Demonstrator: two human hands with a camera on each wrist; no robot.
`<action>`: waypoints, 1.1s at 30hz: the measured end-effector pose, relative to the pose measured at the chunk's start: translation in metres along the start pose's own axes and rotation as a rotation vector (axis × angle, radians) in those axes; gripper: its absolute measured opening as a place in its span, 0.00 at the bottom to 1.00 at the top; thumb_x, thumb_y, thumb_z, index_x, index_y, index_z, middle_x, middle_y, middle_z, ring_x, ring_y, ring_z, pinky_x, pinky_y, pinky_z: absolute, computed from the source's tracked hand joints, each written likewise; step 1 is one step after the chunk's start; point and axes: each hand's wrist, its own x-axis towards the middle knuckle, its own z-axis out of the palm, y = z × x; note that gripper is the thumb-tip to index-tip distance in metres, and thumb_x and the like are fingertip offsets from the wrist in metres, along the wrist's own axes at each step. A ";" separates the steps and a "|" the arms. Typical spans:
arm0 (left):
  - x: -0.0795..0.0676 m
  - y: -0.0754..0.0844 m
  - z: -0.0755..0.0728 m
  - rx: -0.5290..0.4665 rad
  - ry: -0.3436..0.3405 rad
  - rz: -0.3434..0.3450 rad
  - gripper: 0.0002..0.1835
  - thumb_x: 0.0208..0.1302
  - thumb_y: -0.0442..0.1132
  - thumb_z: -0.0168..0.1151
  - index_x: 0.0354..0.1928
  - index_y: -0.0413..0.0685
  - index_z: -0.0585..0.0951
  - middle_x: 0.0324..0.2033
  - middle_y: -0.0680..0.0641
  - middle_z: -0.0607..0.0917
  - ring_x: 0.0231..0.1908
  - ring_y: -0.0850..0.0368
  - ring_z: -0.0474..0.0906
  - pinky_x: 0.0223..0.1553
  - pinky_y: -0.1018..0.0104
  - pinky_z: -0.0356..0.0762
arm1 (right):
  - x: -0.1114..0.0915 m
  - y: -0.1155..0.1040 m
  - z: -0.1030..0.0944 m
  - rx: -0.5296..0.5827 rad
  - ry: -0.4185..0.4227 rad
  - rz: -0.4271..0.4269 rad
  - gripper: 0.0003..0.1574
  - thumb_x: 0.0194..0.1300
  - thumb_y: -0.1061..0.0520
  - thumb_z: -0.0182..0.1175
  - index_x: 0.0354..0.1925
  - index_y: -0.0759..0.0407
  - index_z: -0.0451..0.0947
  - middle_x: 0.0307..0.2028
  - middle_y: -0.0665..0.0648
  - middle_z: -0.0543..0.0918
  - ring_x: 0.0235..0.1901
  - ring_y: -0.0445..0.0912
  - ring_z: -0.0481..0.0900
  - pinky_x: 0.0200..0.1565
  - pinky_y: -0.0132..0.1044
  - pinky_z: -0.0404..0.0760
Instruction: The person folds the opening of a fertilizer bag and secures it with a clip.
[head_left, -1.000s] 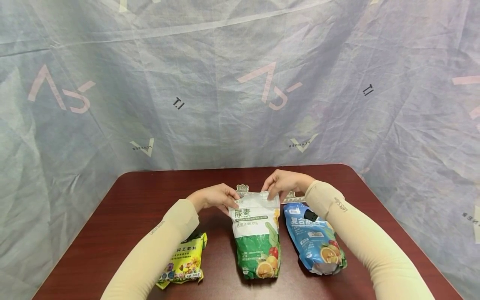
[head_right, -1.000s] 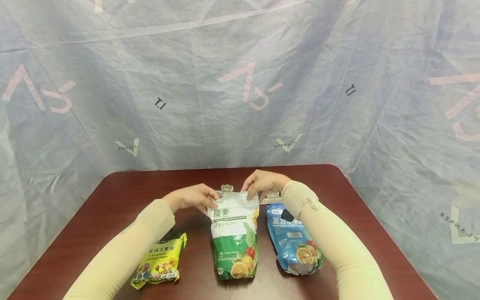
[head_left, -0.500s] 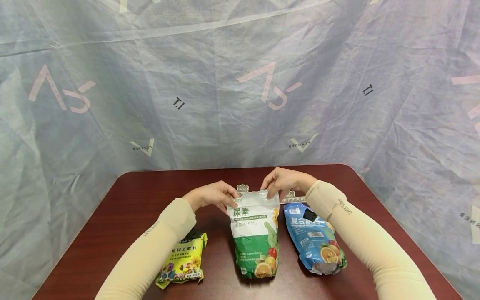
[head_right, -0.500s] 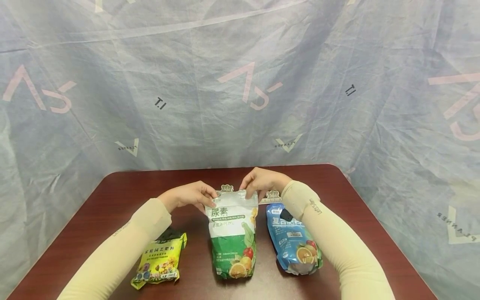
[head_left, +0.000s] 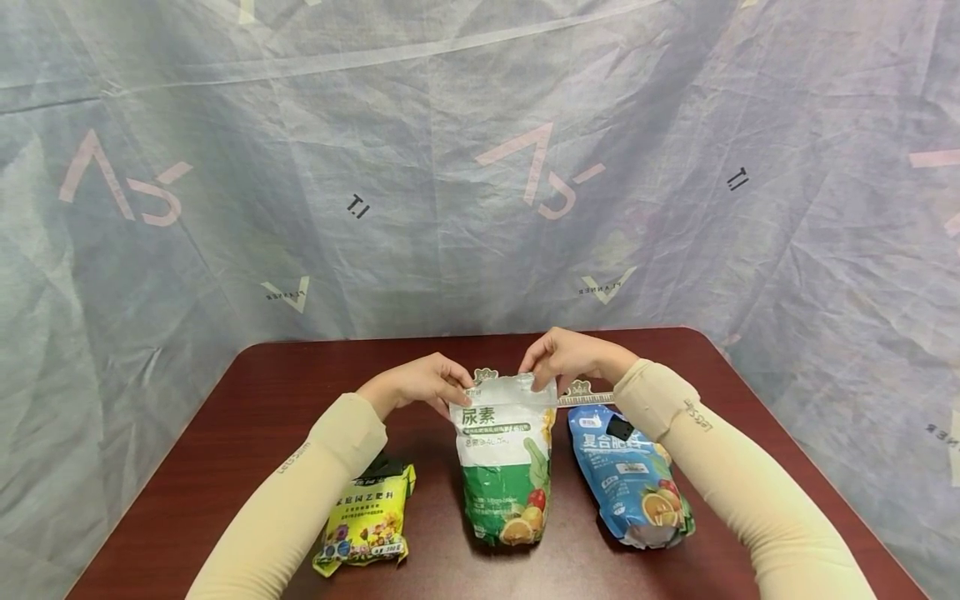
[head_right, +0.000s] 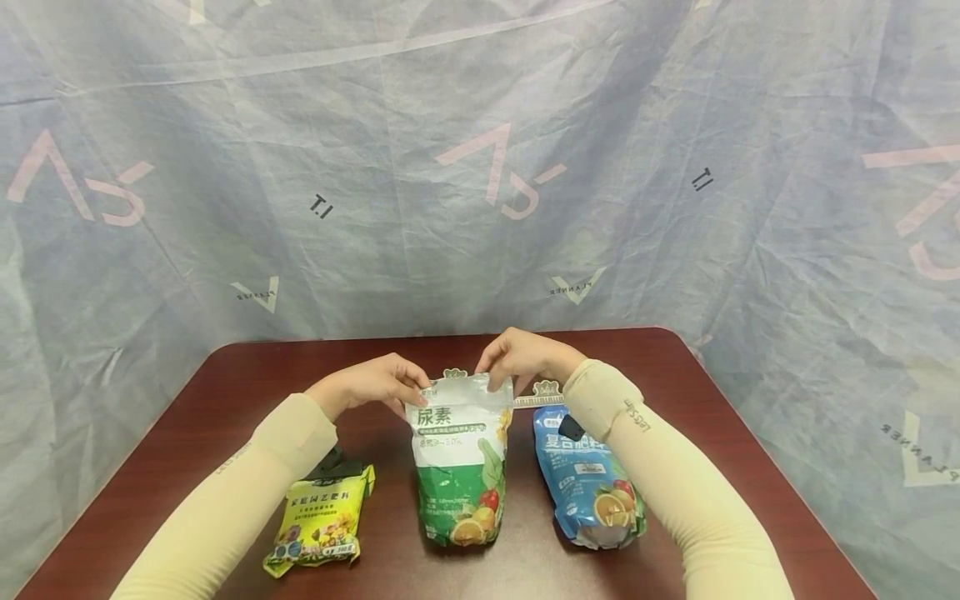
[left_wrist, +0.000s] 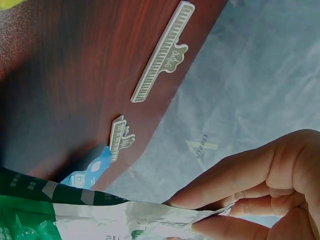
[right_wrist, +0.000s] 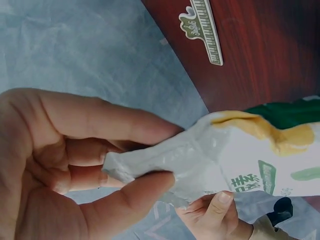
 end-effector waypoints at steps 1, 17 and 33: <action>0.000 0.001 0.000 0.000 -0.001 0.004 0.09 0.54 0.25 0.61 0.39 0.32 0.79 0.28 0.46 0.83 0.27 0.55 0.80 0.32 0.52 0.80 | 0.000 0.000 0.000 0.000 0.000 -0.002 0.16 0.48 0.69 0.66 0.39 0.64 0.82 0.25 0.57 0.83 0.21 0.44 0.76 0.21 0.38 0.78; -0.008 0.011 -0.007 0.067 0.030 0.045 0.09 0.54 0.29 0.63 0.39 0.36 0.81 0.29 0.48 0.83 0.28 0.56 0.79 0.34 0.52 0.80 | -0.012 -0.013 -0.005 -0.053 -0.018 -0.126 0.16 0.51 0.67 0.64 0.42 0.67 0.80 0.29 0.59 0.84 0.24 0.48 0.80 0.25 0.43 0.81; -0.018 0.024 -0.007 0.149 0.062 0.063 0.09 0.57 0.31 0.63 0.41 0.40 0.82 0.33 0.41 0.83 0.32 0.55 0.79 0.34 0.59 0.80 | -0.018 -0.022 -0.005 -0.044 -0.013 -0.153 0.16 0.50 0.67 0.66 0.41 0.66 0.81 0.28 0.59 0.84 0.24 0.46 0.79 0.26 0.46 0.81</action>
